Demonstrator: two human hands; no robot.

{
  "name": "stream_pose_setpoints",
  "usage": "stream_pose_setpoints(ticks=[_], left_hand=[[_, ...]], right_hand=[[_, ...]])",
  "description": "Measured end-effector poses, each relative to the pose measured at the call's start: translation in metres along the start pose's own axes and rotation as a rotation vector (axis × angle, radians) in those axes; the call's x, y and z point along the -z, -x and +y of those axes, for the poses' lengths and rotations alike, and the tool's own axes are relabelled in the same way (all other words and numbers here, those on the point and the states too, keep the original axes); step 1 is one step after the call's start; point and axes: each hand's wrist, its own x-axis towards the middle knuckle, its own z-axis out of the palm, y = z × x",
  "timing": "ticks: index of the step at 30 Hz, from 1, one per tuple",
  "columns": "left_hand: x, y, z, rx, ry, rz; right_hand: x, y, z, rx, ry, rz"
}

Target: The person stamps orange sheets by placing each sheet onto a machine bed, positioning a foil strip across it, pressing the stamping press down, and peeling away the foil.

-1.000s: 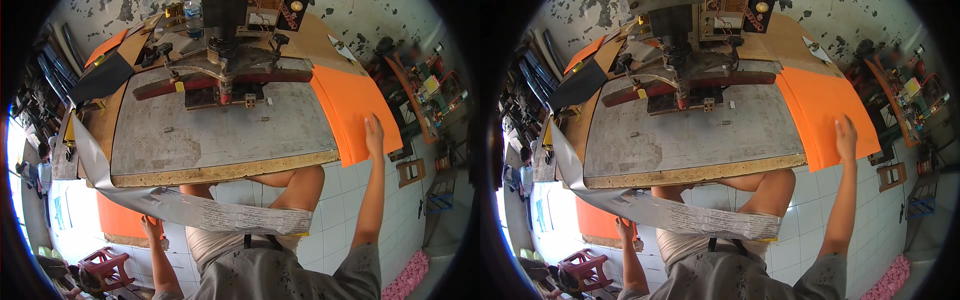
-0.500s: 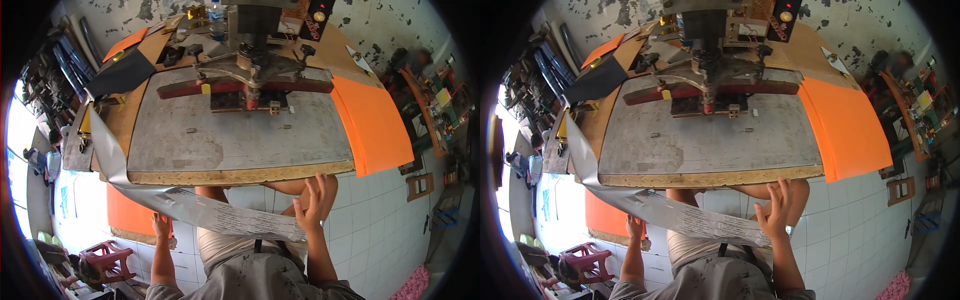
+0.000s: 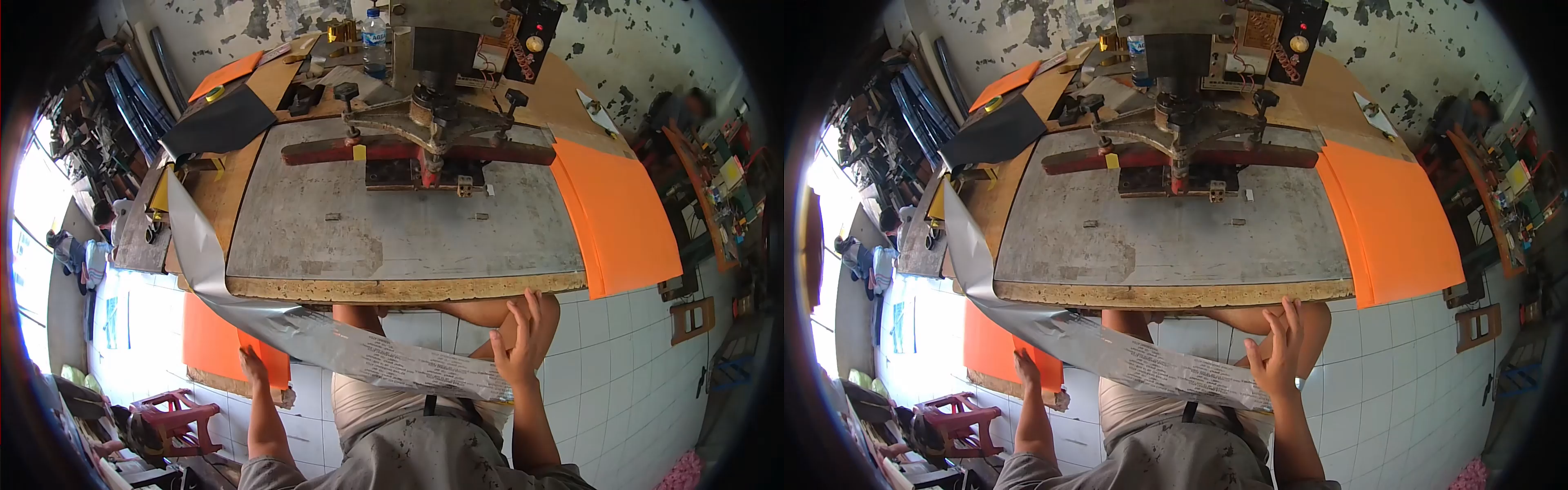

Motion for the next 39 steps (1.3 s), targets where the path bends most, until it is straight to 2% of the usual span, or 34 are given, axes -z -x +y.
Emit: stream_pose_setpoints(ticks=[2,5,6,9,12,15,16,19,20,21,23,24,26,27,28,29,32,33,34,36,39], left_hand=[[0.022,-0.014,0.0,0.144,0.051,-0.289],[0.036,-0.024,-0.017,0.222,0.072,-0.345],[0.036,-0.029,-0.038,0.39,0.227,-0.331],[0.071,-0.027,-0.046,0.573,0.628,0.096],[0.123,-0.012,-0.022,0.457,0.575,0.158],[0.158,-0.011,0.001,0.228,0.457,0.148],[0.177,-0.017,0.029,0.205,0.392,0.234],[0.224,-0.048,0.045,0.33,0.168,0.271],[0.247,-0.055,0.064,0.247,0.165,0.268],[0.27,-0.057,0.093,0.163,0.164,0.263],[0.289,-0.034,0.134,-0.136,0.033,0.331],[0.291,-0.016,0.153,-0.353,-0.1,0.404],[0.28,0.032,0.21,-0.267,0.52,0.302],[0.27,0.059,0.248,0.083,1.246,0.084],[0.271,0.084,0.283,0.004,1.072,0.067],[0.266,0.093,0.287,-0.139,0.948,0.058],[0.272,0.089,0.31,-0.577,0.576,0.084],[0.26,0.091,0.314,-0.376,0.515,0.287],[0.247,0.086,0.292,-0.294,0.351,0.403],[0.237,0.059,0.246,-0.137,0.366,0.447],[0.239,0.014,0.199,0.097,0.891,0.228]], right_hand=[[0.007,-0.005,-0.006,0.005,0.034,0.001],[0.009,-0.01,-0.013,0.024,0.023,0.041],[0.008,-0.009,-0.016,0.029,0.008,0.058],[-0.012,-0.011,-0.041,0.072,-0.22,0.059],[-0.033,-0.031,-0.092,0.266,-0.42,-0.168],[-0.076,-0.037,-0.142,0.441,-0.672,-0.485],[-0.094,-0.033,-0.157,0.493,-0.713,-0.539],[-0.139,-0.022,-0.204,0.6,-0.815,-0.731],[-0.149,-0.022,-0.22,0.629,-0.838,-0.797],[-0.156,-0.022,-0.237,0.638,-0.855,-0.763],[-0.159,-0.021,-0.27,0.646,-0.889,-0.7],[-0.153,-0.025,-0.284,0.609,-0.968,-0.737],[-0.134,-0.036,-0.313,0.534,-1.126,-0.806],[-0.125,-0.037,-0.325,0.508,-1.147,-0.739],[-0.115,-0.041,-0.329,0.463,-1.091,-0.853],[-0.108,-0.051,-0.329,0.416,-1.03,-0.966],[-0.101,-0.078,-0.314,0.422,-0.848,-0.946],[-0.088,-0.1,-0.301,0.411,-0.891,-0.937],[-0.067,-0.123,-0.284,0.4,-0.935,-0.928],[-0.03,-0.149,-0.251,0.243,-1.101,-0.743],[0.032,-0.175,-0.207,-0.214,-1.26,-0.757]])
